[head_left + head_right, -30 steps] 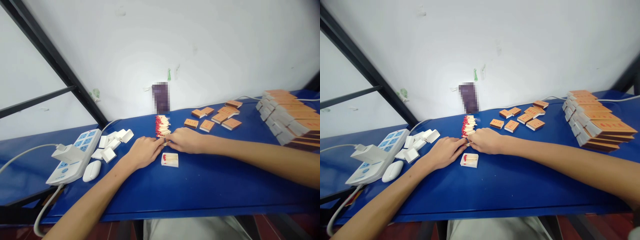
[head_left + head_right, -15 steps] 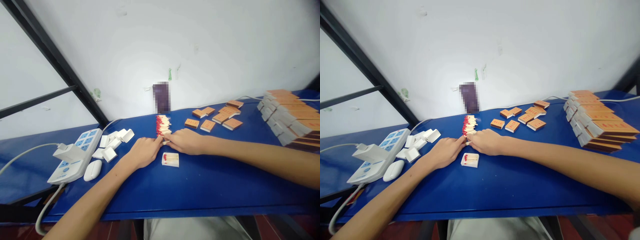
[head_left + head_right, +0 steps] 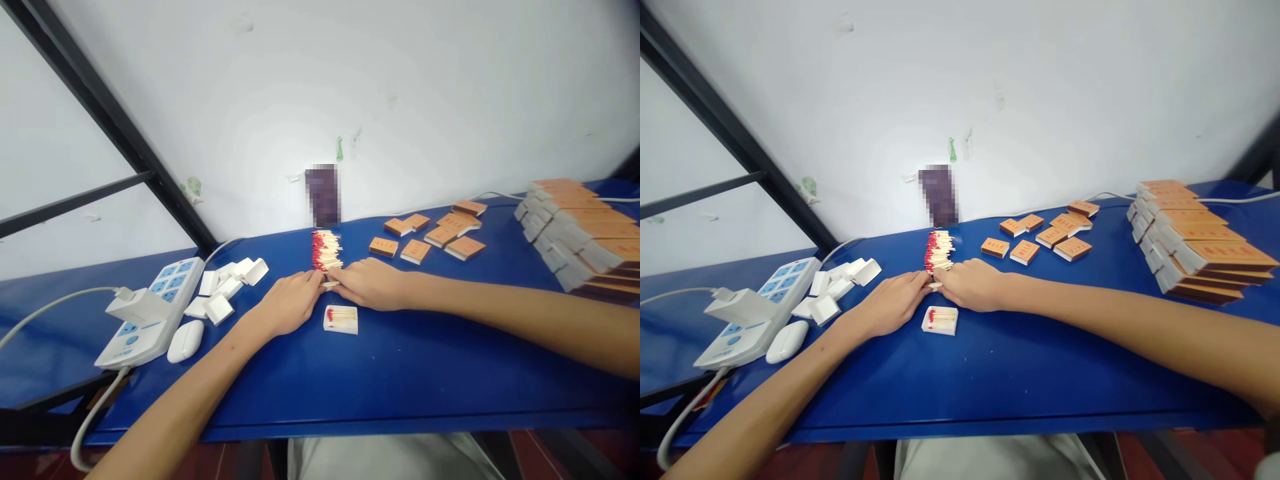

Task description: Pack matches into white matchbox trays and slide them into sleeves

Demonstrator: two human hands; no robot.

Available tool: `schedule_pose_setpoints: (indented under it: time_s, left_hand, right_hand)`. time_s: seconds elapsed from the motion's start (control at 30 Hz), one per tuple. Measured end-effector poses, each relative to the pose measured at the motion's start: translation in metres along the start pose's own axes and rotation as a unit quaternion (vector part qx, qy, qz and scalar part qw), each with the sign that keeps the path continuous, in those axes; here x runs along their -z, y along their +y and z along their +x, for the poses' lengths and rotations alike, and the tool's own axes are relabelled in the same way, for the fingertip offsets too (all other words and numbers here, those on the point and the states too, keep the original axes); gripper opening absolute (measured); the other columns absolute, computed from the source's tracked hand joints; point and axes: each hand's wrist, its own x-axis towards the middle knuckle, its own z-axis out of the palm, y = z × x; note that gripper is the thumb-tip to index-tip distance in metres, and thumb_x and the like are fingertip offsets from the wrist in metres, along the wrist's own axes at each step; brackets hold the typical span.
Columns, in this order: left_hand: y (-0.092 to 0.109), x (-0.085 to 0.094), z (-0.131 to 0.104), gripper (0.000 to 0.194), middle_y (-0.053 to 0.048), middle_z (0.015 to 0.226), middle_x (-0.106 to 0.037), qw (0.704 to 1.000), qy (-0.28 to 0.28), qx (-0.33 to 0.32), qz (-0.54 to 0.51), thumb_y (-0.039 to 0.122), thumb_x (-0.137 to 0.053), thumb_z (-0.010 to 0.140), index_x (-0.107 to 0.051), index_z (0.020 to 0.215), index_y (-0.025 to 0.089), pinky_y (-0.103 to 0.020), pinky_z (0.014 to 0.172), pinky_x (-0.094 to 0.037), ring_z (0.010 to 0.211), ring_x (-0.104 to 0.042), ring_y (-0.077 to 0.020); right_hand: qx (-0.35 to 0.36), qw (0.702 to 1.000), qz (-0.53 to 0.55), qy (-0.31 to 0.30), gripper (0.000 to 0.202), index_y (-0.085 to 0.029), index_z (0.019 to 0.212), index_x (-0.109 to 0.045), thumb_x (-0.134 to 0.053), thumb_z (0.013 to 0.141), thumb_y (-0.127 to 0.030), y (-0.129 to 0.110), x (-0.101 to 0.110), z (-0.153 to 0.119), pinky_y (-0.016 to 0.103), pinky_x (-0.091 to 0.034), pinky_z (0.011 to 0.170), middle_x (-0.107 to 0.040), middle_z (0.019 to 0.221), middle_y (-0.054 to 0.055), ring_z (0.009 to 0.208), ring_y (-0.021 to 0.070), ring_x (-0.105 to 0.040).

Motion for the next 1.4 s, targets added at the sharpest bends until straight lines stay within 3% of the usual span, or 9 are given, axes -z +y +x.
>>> schedule_pose_setpoints:
  time_s: [0.23, 0.63, 1.2, 1.4]
  left_hand:
    - [0.001, 0.004, 0.000, 0.029, -0.008, 0.104, -0.063, 1.000, 0.000, 0.001, -0.022, 0.037, -0.026, 0.102, -0.048, 0.106, 0.019, -0.034, 0.077, -0.047, 0.092, -0.060, -0.0226]
    - [0.001, 0.007, -0.001, 0.031, -0.009, 0.099, -0.062, 1.000, -0.017, -0.023, -0.010, 0.036, -0.024, 0.103, -0.048, 0.103, 0.017, -0.034, 0.074, -0.048, 0.087, -0.062, -0.0222]
    - [0.002, 0.007, -0.001, 0.030, -0.011, 0.097, -0.064, 0.998, -0.032, -0.028, 0.048, 0.033, -0.022, 0.103, -0.047, 0.106, 0.016, -0.035, 0.066, -0.046, 0.079, -0.064, -0.0254]
    - [0.005, 0.012, -0.004, 0.027, -0.009, 0.093, -0.062, 0.998, -0.026, -0.023, 0.060, 0.030, -0.023, 0.103, -0.046, 0.102, 0.017, -0.035, 0.067, -0.045, 0.081, -0.063, -0.0244]
  right_hand:
    - [-0.002, 1.000, -0.007, -0.001, 0.033, -0.013, 0.120, -0.051, -0.032, 0.100, -0.032, 0.001, -0.003, 0.001, 0.028, -0.036, 0.059, -0.070, 0.089, 0.012, 0.076, 0.0238, -0.068]
    - [-0.006, 1.000, 0.008, -0.003, 0.030, -0.015, 0.110, -0.054, -0.032, 0.100, -0.032, -0.002, 0.000, 0.002, 0.028, -0.034, 0.058, -0.070, 0.083, 0.011, 0.073, 0.0227, -0.067]
    - [-0.010, 1.000, -0.006, -0.003, 0.031, -0.015, 0.114, -0.054, -0.033, 0.100, -0.033, -0.004, 0.002, 0.000, 0.028, -0.029, 0.055, -0.070, 0.082, 0.010, 0.069, 0.0214, -0.066]
    - [-0.010, 1.000, -0.003, -0.013, 0.028, -0.014, 0.106, -0.055, -0.034, 0.100, -0.031, -0.008, 0.018, -0.004, 0.028, -0.025, 0.053, -0.067, 0.078, 0.009, 0.064, 0.0190, -0.062]
